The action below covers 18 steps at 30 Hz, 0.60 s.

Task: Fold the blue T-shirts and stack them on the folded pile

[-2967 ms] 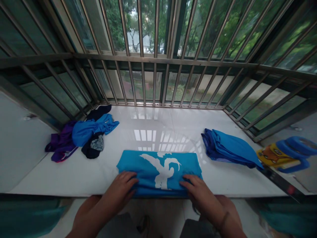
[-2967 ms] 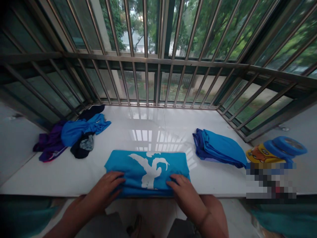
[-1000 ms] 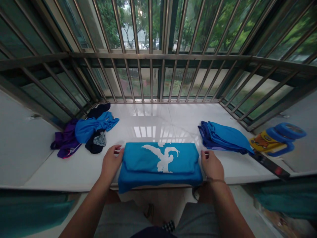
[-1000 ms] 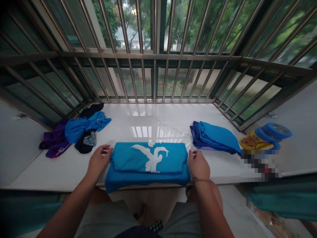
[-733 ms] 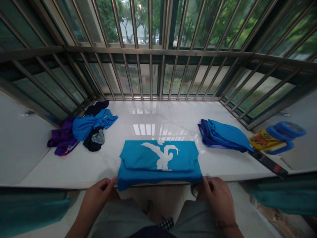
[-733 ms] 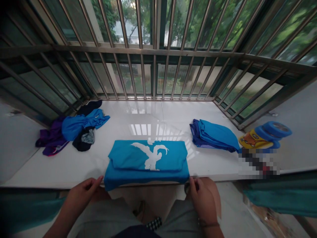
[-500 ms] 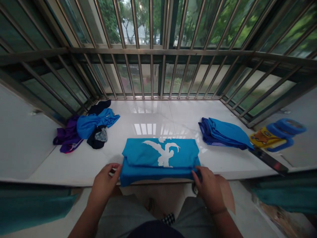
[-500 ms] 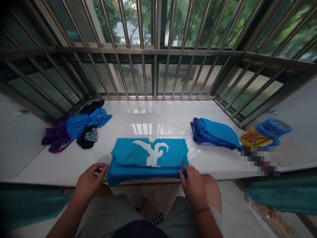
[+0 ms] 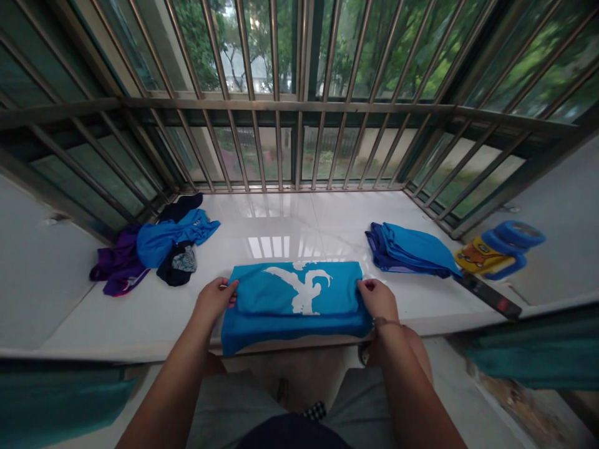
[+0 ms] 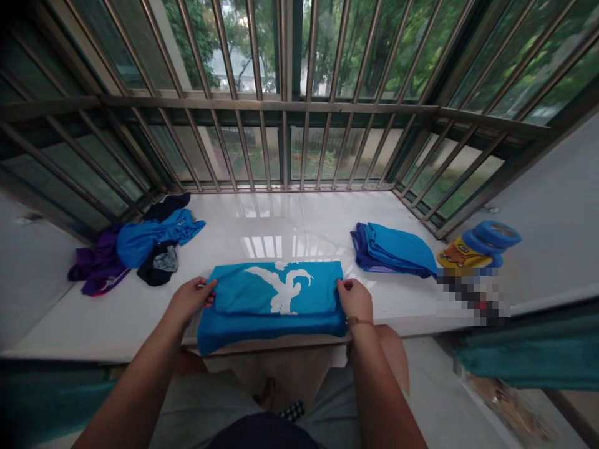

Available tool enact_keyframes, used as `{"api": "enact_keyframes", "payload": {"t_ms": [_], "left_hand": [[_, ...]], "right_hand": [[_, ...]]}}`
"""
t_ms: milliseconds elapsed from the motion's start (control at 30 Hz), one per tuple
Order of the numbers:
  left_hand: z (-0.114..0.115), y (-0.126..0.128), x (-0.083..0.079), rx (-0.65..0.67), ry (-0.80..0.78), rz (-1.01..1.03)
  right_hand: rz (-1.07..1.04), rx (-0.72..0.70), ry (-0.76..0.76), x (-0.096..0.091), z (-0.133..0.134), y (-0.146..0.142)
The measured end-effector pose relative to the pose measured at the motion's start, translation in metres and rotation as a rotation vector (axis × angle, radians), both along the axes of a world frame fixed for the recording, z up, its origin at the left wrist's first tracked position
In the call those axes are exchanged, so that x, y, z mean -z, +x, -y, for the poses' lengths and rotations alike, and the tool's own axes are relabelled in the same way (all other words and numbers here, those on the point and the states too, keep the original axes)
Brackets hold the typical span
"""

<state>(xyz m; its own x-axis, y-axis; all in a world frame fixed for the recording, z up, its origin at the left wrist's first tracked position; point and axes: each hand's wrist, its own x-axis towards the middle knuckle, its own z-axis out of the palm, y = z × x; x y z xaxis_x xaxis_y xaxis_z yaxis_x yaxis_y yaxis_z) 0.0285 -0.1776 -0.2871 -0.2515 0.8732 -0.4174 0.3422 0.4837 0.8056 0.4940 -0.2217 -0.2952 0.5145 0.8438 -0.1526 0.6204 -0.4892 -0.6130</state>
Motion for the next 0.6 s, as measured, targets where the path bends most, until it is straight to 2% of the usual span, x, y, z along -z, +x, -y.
{"api": "enact_keyframes", "payload": {"t_ms": [133,233,300,400,500,600], "left_hand": [[0.008,0.002,-0.008,-0.151,-0.024,0.445],[0.012,0.004,-0.009,-0.226,-0.066,0.603],[0.013,0.005,-0.008,-0.260,-0.075,0.620],[0.014,0.005,-0.003,-0.311,-0.052,0.596],[0.015,0.005,0.001,-0.361,-0.010,0.539],[0.015,0.003,0.003,-0.269,-0.027,0.389]], "right_hand": [[-0.138,0.054,-0.013,0.008,-0.003,0.005],[-0.135,0.102,0.005,0.014,-0.007,0.006],[-0.148,0.118,0.072,0.018,-0.010,0.006],[-0.292,0.124,0.197,0.023,-0.012,0.007],[-0.398,0.125,0.232,0.029,-0.011,0.007],[-0.391,0.115,0.199,0.032,-0.012,0.009]]}}
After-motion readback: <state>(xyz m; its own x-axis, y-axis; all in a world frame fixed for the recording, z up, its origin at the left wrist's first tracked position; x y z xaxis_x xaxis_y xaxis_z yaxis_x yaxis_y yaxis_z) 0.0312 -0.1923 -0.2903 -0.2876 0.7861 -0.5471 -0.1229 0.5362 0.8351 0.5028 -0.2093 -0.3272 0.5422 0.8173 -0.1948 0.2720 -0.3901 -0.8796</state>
